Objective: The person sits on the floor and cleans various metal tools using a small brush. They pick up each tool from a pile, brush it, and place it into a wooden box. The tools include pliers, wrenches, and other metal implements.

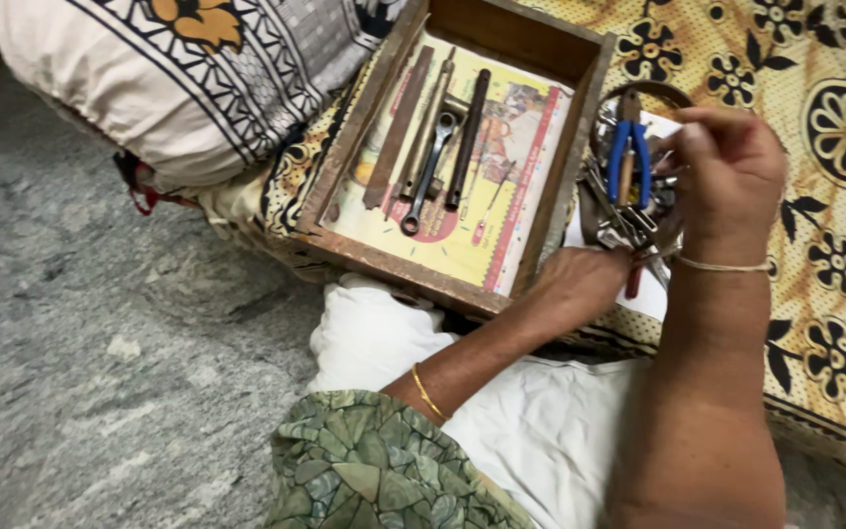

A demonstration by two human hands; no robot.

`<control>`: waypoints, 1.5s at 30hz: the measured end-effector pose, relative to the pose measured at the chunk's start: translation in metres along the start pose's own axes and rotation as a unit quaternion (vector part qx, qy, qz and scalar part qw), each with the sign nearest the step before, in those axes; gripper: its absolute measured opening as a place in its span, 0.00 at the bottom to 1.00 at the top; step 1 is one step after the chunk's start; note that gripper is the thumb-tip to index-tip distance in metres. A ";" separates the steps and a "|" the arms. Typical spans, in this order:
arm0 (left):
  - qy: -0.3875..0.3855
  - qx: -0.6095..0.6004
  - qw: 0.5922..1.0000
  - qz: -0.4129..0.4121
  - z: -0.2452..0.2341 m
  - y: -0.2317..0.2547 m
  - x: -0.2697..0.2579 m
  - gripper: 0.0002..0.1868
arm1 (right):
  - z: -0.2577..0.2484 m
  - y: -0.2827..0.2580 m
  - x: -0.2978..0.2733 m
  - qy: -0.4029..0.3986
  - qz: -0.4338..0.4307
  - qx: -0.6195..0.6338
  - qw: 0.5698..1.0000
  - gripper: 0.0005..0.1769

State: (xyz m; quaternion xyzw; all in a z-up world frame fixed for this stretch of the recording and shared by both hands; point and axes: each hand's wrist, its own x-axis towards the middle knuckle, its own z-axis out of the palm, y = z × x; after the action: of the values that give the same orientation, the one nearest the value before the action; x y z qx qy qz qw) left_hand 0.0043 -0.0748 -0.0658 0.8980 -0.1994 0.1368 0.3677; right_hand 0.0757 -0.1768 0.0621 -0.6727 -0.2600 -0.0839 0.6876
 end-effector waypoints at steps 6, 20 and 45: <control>-0.088 -0.079 0.989 -0.088 -0.034 0.014 0.008 0.10 | -0.074 -0.005 -0.017 0.199 -0.043 0.091 0.975 0.01; -0.002 -0.405 0.906 -0.122 -0.040 0.004 0.011 0.18 | -0.072 -0.024 -0.044 0.020 0.236 -0.012 0.972 0.23; -0.258 0.282 0.898 -0.219 -0.095 -0.070 0.004 0.37 | -0.038 -0.006 -0.034 0.037 0.063 0.031 0.997 0.06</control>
State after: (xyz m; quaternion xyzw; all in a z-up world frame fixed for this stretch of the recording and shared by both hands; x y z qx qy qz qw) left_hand 0.0304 0.0375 -0.0414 0.9888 -0.0381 -0.1331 0.0558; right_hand 0.0537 -0.2219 0.0531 -0.6624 -0.1939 -0.0573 0.7213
